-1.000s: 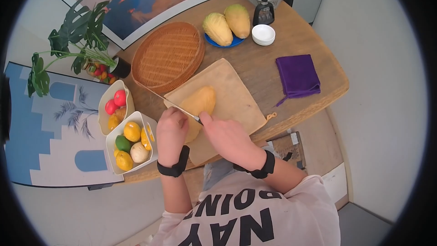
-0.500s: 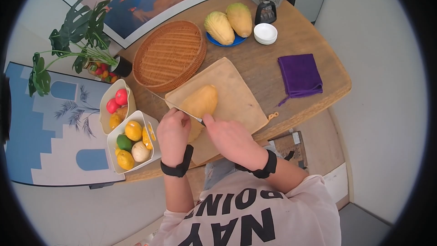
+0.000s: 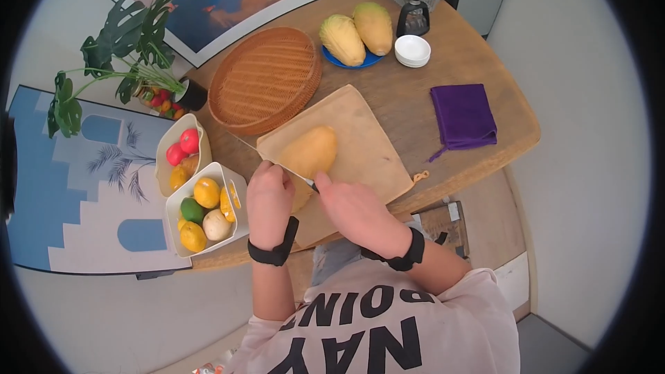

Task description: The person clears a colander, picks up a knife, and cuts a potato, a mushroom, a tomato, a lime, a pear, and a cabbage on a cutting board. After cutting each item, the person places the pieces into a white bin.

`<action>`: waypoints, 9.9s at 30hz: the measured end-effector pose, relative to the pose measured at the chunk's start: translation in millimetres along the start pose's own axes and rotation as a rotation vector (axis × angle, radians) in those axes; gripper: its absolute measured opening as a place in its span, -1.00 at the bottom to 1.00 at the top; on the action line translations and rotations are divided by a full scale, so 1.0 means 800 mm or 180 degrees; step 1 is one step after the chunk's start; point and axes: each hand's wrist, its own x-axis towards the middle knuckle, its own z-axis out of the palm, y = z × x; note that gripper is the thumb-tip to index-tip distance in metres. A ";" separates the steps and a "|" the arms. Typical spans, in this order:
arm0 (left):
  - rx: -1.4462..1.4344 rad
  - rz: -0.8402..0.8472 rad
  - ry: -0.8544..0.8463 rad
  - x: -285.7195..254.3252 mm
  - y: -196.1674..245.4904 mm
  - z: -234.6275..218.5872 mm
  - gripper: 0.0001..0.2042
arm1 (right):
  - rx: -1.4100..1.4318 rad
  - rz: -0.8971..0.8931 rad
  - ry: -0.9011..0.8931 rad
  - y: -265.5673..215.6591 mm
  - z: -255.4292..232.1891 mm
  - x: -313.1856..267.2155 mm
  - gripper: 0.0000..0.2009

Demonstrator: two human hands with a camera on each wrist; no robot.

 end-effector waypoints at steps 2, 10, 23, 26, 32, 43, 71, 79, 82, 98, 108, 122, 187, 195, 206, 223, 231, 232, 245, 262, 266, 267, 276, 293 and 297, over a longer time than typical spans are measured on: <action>-0.0032 -0.0018 -0.0106 -0.001 0.000 -0.004 -0.96 | 0.0013 0.0035 -0.0104 -0.006 -0.010 -0.002 -0.82; -0.0114 -0.0189 -0.0158 -0.003 -0.008 -0.006 -0.92 | 0.0085 0.0012 -0.0084 -0.004 -0.007 -0.004 -0.81; 0.0498 0.0414 -0.0184 0.023 0.010 0.008 -0.36 | -0.0252 0.0686 0.0514 0.061 -0.031 0.008 -0.83; 0.0975 0.0155 -0.0529 0.040 0.011 0.050 -0.24 | -0.0352 0.0884 0.0420 0.102 -0.001 0.011 -0.81; 0.1211 0.0215 -0.0862 0.069 -0.007 0.035 -0.24 | -0.0210 0.1025 0.0333 0.115 0.015 0.007 -0.81; 0.2682 0.0925 -0.0383 0.235 -0.096 -0.011 -0.22 | -0.0266 0.1027 0.0140 0.107 0.009 0.004 -0.86; 0.0972 0.0165 0.0166 0.420 0.166 0.256 0.11 | -0.0274 0.0856 0.0359 0.109 0.017 0.003 -0.75; 0.1101 0.0066 0.0081 0.436 0.174 0.272 0.26 | -0.0100 0.0827 0.0293 0.109 0.013 0.001 -0.72; 0.1011 -0.0163 -0.0097 0.443 0.177 0.271 0.30 | -0.0055 0.0829 0.0242 0.108 0.011 0.001 -0.72; -0.2401 0.0330 -0.0078 0.383 0.108 0.093 -0.08 | 0.0096 0.0858 0.0034 0.108 -0.003 0.002 -0.76; -0.1292 -0.0065 -0.0608 0.111 0.002 0.020 -0.13 | 0.0466 0.0809 0.0046 0.118 0.003 0.005 -0.81; -0.0701 0.0226 -0.0746 0.066 -0.001 0.052 -0.15 | 0.0386 0.1194 0.0283 0.092 -0.055 0.000 -0.76; -0.0289 0.0348 0.0920 0.041 0.003 0.066 -0.83 | -0.0128 0.0119 0.0521 0.040 -0.018 0.013 -0.83; -0.0317 0.0306 0.0893 0.030 -0.004 0.060 -0.82 | -0.0078 0.0046 0.0498 0.034 -0.014 0.012 -0.86; -0.0185 0.0104 0.0767 0.010 -0.004 0.050 -0.84 | -0.0424 0.0000 0.0268 0.029 0.000 0.006 -0.78; -0.0200 -0.0071 0.0590 -0.006 -0.015 0.038 -0.85 | -0.0412 -0.0244 0.0222 0.022 0.016 0.006 -0.81; -0.0102 -0.0300 0.0537 -0.015 -0.027 0.037 -0.89 | -0.0389 -0.0276 -0.0014 0.012 0.006 0.004 -0.86; -0.0122 -0.0329 0.0536 -0.016 -0.029 0.037 -0.89 | -0.0361 -0.0320 0.0012 0.010 0.006 0.003 -0.86; -0.0622 -0.0805 -0.0051 -0.036 -0.065 0.017 -0.86 | -0.0281 -0.0307 -0.0113 0.011 0.013 -0.006 -0.87; 0.1052 0.1969 -0.0517 0.036 -0.008 -0.037 -0.51 | 0.0051 0.0890 0.0594 0.070 -0.018 0.003 -0.79; 0.2111 0.3201 -0.0862 0.070 -0.020 0.005 -0.37 | -0.0238 0.1044 0.0304 0.110 -0.005 -0.003 -0.79; 0.2278 0.3406 -0.0857 0.076 -0.024 0.012 -0.36 | -0.0250 0.1014 0.0333 0.114 -0.003 -0.007 -0.79; 0.3045 0.4889 -0.0767 0.115 -0.034 0.013 -0.49 | -0.0496 0.0969 0.0293 0.110 0.008 -0.003 -0.83; 0.1705 0.1869 -0.1618 0.123 -0.019 -0.013 -0.25 | -0.0439 0.0882 0.0354 0.104 0.005 -0.002 -0.86; 0.0997 0.0841 -0.2193 0.112 -0.021 -0.019 -0.27 | -0.0313 0.0988 0.0236 0.107 0.009 0.001 -0.81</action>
